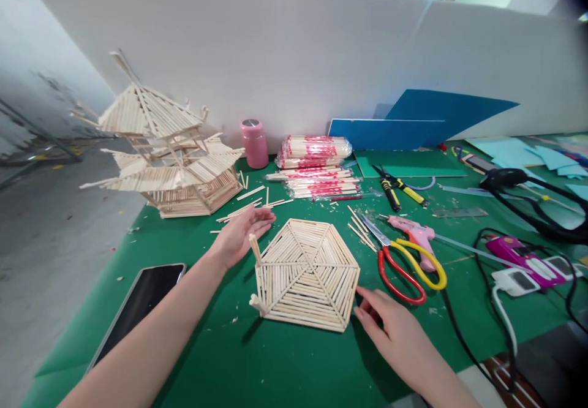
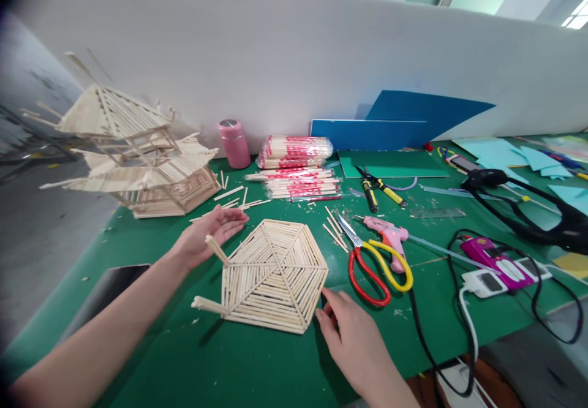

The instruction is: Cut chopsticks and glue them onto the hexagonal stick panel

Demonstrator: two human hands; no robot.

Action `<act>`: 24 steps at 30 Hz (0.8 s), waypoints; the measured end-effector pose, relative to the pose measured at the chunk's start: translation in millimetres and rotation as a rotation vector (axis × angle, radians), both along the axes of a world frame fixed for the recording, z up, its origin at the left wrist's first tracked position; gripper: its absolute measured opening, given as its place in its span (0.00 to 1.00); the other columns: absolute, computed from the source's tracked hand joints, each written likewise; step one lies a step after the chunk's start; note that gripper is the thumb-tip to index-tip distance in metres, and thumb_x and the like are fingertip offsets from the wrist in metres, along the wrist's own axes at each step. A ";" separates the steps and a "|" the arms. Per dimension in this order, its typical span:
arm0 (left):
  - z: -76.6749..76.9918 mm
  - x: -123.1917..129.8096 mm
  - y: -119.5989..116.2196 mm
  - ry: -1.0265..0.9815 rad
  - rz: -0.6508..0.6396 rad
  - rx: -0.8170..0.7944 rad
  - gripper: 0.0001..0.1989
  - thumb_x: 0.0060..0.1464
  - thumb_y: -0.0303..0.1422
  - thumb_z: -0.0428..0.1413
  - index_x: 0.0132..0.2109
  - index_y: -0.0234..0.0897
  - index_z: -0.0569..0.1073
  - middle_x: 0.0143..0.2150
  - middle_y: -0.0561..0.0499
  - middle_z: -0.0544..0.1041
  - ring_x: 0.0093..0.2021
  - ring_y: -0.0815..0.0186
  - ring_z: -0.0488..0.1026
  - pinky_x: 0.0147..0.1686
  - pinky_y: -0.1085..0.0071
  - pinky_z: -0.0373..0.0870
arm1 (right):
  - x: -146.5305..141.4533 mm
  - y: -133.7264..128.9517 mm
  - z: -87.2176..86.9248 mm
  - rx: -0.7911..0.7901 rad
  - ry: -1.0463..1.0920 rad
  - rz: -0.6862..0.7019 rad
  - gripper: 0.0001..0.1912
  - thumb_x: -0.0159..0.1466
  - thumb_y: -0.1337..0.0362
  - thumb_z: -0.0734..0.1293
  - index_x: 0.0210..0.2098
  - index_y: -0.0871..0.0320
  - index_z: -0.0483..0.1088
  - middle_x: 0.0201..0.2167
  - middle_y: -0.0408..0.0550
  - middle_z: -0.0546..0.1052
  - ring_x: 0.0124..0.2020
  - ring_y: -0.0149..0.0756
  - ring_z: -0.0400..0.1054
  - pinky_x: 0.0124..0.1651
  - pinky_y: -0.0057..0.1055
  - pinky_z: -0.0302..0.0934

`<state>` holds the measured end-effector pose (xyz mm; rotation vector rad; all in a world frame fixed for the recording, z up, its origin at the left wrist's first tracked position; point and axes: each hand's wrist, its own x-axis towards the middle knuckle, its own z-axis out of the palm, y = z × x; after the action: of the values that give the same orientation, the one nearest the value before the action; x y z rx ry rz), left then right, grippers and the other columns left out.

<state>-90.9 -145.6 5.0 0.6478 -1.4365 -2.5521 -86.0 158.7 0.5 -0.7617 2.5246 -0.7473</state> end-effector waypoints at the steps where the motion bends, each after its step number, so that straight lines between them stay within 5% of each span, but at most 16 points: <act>1: 1.1 10.7 -0.4 0.013 0.038 -0.013 0.14 0.55 0.35 0.45 0.35 0.30 0.71 0.36 0.43 0.75 0.44 0.63 0.70 0.51 0.66 0.60 | 0.1 0.4 -1.6 0.002 0.009 0.004 0.17 0.61 0.62 0.53 0.48 0.59 0.61 0.32 0.49 0.69 0.31 0.36 0.65 0.35 0.32 0.60; 8: -12.8 73.7 17.3 -0.065 0.247 0.003 0.15 0.57 0.36 0.44 0.38 0.31 0.71 0.40 0.45 0.74 0.47 0.64 0.67 0.52 0.68 0.58 | 5.2 -1.3 -6.4 0.016 0.085 0.008 0.17 0.61 0.61 0.53 0.46 0.60 0.62 0.30 0.48 0.70 0.30 0.36 0.66 0.33 0.32 0.60; 14: -9.6 58.7 31.3 -0.026 0.256 0.060 0.18 0.58 0.34 0.40 0.36 0.29 0.71 0.35 0.42 0.74 0.39 0.65 0.71 0.46 0.70 0.64 | 13.3 -8.1 -1.5 0.045 0.117 0.046 0.15 0.62 0.62 0.53 0.43 0.61 0.63 0.29 0.49 0.69 0.30 0.38 0.65 0.32 0.33 0.59; 24: -12.5 27.2 3.0 -0.019 0.310 0.045 0.21 0.57 0.38 0.39 0.31 0.27 0.69 0.28 0.42 0.73 0.31 0.65 0.72 0.37 0.70 0.68 | 26.4 -26.3 -0.5 0.064 0.237 0.136 0.13 0.61 0.64 0.54 0.40 0.59 0.66 0.28 0.48 0.71 0.29 0.38 0.65 0.31 0.32 0.58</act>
<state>-63.7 -142.6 -7.5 0.8313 -1.1789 -2.3472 -59.5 132.4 0.0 -1.0419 2.6552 -0.5567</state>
